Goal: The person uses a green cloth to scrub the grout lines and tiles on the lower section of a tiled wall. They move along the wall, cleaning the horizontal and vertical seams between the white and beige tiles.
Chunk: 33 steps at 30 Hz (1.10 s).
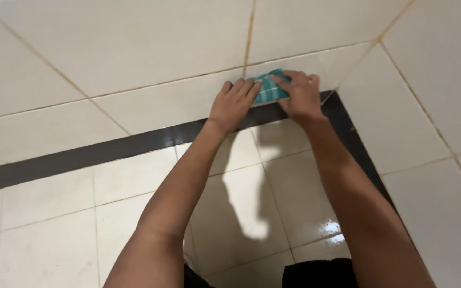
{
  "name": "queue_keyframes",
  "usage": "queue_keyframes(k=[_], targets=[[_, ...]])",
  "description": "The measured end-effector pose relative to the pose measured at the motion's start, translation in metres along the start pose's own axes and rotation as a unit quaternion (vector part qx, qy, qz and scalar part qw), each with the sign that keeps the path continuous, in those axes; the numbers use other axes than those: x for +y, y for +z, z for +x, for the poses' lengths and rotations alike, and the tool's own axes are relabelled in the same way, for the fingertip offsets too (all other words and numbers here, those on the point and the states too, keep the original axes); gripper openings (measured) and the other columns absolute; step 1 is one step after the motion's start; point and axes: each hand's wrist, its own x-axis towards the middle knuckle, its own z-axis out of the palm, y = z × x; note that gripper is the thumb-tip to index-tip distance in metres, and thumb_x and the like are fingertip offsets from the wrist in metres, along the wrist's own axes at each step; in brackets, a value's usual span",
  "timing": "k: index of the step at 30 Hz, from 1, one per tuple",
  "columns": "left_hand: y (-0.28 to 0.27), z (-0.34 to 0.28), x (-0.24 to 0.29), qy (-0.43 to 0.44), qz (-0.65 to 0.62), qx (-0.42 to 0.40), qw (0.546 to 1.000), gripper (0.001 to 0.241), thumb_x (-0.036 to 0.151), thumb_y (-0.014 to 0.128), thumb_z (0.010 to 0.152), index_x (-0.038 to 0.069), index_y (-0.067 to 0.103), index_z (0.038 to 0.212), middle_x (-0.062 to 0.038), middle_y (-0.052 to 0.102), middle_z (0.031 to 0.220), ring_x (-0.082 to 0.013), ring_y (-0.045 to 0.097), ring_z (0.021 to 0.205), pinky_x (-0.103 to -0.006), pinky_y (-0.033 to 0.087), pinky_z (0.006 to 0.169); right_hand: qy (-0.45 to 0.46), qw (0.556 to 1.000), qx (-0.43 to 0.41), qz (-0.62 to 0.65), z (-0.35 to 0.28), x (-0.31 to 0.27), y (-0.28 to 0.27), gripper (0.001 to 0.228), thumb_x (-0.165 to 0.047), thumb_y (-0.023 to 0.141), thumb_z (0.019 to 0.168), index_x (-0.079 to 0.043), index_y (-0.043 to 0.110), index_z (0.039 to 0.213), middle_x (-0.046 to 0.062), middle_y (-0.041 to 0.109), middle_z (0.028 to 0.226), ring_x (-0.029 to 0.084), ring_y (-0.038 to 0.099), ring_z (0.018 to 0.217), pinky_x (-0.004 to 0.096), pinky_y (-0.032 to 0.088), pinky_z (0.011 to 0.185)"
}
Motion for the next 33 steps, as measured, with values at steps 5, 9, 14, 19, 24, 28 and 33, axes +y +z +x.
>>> queue_keyframes(k=[5, 9, 14, 19, 24, 28, 33], targets=[[-0.019, 0.018, 0.02, 0.006, -0.133, -0.037, 0.99, 0.067, 0.006, 0.063, 0.087, 0.009, 0.043, 0.151, -0.012, 0.054, 0.15, -0.0294, 0.052, 0.135, -0.0423, 0.044, 0.106, -0.004, 1.0, 0.026, 0.006, -0.009, 0.003, -0.018, 0.057, -0.006, 0.076, 0.08, -0.018, 0.071, 0.135, 0.009, 0.065, 0.136, 0.028, 0.057, 0.125, 0.046, 0.037, 0.097], [-0.023, 0.037, 0.035, 0.023, -0.216, -0.066, 0.974, 0.08, -0.005, 0.059, 0.078, 0.013, 0.043, 0.155, -0.015, 0.046, 0.158, -0.0312, 0.046, 0.141, -0.042, 0.042, 0.109, 0.006, 0.998, 0.053, -0.018, -0.021, 0.01, -0.038, 0.05, -0.005, 0.075, 0.084, -0.017, 0.073, 0.132, 0.006, 0.066, 0.136, 0.026, 0.061, 0.125, 0.044, 0.04, 0.092], [0.0, 0.056, 0.046, 0.068, -0.246, -0.01, 0.967, 0.068, 0.0, 0.059, 0.092, 0.02, 0.045, 0.155, -0.011, 0.044, 0.161, -0.0297, 0.049, 0.145, -0.0429, 0.044, 0.115, 0.055, 0.996, 0.062, 0.014, -0.043, 0.015, -0.067, 0.064, -0.005, 0.076, 0.079, -0.014, 0.063, 0.141, 0.011, 0.063, 0.137, 0.031, 0.059, 0.121, 0.045, 0.048, 0.095], [0.005, 0.087, 0.052, 0.106, -0.177, 0.012, 0.978, 0.063, 0.002, 0.059, 0.095, 0.019, 0.048, 0.155, -0.013, 0.044, 0.161, -0.0306, 0.05, 0.144, -0.0449, 0.046, 0.11, 0.072, 0.989, 0.122, -0.03, -0.07, 0.051, -0.103, 0.079, -0.012, 0.082, 0.087, -0.011, 0.043, 0.156, 0.017, 0.06, 0.134, 0.038, 0.058, 0.122, 0.047, 0.05, 0.103], [0.015, 0.122, 0.062, 0.061, -0.143, 0.052, 0.986, 0.062, 0.003, 0.055, 0.099, 0.02, 0.047, 0.158, -0.008, 0.04, 0.165, -0.0291, 0.043, 0.149, -0.0461, 0.045, 0.114, 0.198, 0.957, 0.211, -0.009, -0.088, 0.052, -0.156, 0.079, -0.003, 0.073, 0.103, -0.014, 0.026, 0.165, 0.012, 0.059, 0.134, 0.024, 0.062, 0.115, 0.039, 0.053, 0.096], [0.092, 0.113, 0.088, 0.075, -0.147, 0.03, 0.986, 0.061, 0.007, 0.056, 0.096, 0.021, 0.049, 0.155, -0.008, 0.038, 0.163, -0.03, 0.042, 0.148, -0.046, 0.044, 0.111, 0.192, 0.961, 0.195, -0.04, -0.103, 0.054, -0.166, 0.076, -0.003, 0.073, 0.105, -0.015, 0.027, 0.164, 0.012, 0.058, 0.128, 0.026, 0.062, 0.116, 0.04, 0.052, 0.092], [0.15, 0.088, 0.112, 0.108, -0.089, -0.095, 0.986, 0.048, 0.012, 0.057, 0.098, 0.017, 0.055, 0.146, -0.012, 0.044, 0.161, -0.0307, 0.048, 0.145, -0.0457, 0.047, 0.107, 0.203, 0.959, 0.196, -0.005, -0.115, 0.061, -0.156, 0.078, -0.001, 0.069, 0.103, -0.019, 0.029, 0.168, 0.014, 0.055, 0.132, 0.026, 0.062, 0.114, 0.038, 0.057, 0.094]])
